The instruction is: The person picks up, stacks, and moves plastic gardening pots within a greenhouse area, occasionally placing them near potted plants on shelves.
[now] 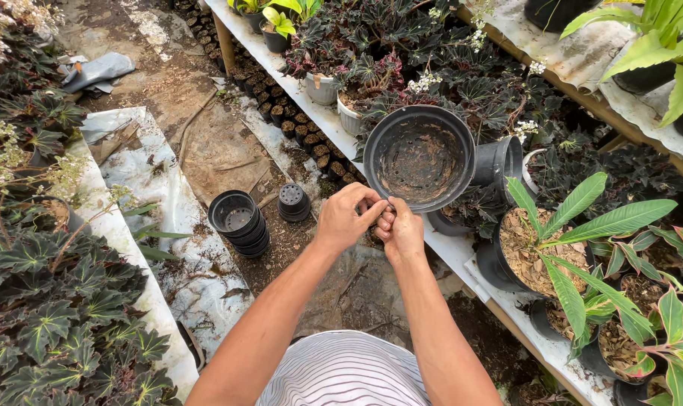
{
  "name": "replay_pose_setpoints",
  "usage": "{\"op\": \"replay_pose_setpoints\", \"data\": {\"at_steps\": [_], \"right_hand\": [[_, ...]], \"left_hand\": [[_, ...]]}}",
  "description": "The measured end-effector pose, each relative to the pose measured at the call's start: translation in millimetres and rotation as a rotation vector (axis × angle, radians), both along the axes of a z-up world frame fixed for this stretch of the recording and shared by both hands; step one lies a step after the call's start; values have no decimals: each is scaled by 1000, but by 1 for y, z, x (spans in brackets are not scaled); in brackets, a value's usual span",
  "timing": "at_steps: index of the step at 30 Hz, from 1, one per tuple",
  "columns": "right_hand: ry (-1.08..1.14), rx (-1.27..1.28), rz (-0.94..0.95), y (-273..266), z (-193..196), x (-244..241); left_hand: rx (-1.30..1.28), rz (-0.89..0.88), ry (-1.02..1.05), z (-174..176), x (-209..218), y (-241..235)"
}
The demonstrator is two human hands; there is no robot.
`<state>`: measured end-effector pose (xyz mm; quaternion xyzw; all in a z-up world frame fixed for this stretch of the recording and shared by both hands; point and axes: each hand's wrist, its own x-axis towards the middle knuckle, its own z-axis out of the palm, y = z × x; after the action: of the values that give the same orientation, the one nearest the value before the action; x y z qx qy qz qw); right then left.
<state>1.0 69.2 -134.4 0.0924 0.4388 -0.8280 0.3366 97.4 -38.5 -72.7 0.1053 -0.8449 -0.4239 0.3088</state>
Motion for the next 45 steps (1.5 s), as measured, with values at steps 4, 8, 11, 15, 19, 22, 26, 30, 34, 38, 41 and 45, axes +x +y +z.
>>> {"op": "replay_pose_setpoints", "data": {"at_steps": [4,8,11,15,19,22,26,30,34,38,41,45], "right_hand": [[162,76,-74,-6,-10,-1],[342,179,-178,-13,-19,-1],[531,251,-196,-20,-26,-3],[966,614,-273,-21,-22,-2],[1083,844,-189,-16,-15,-2],[1374,772,-251,-13,-18,-13],[1519,773,-280,-12,-23,-20],[1100,669,-339,-24,-22,-32],[411,196,-135,-20,-11,-57],[149,41,52,-11,11,-61],[46,-12,172,-8,22,-58],[-3,-136,319,0,27,-53]], "left_hand": [[56,75,-59,-8,-10,12],[129,145,-158,-8,-20,12],[143,216,-279,-9,-29,10],[225,196,-642,-27,-58,-15],[627,73,-723,-82,-99,-58],[1032,-170,-639,-114,-128,-83],[1035,-157,-636,-105,-131,-83],[816,31,-494,-61,-104,-48],[679,136,-338,-39,-72,-22],[506,87,-157,-28,-56,-3],[88,87,116,-9,-47,5],[-362,41,230,15,-42,-7]]}}
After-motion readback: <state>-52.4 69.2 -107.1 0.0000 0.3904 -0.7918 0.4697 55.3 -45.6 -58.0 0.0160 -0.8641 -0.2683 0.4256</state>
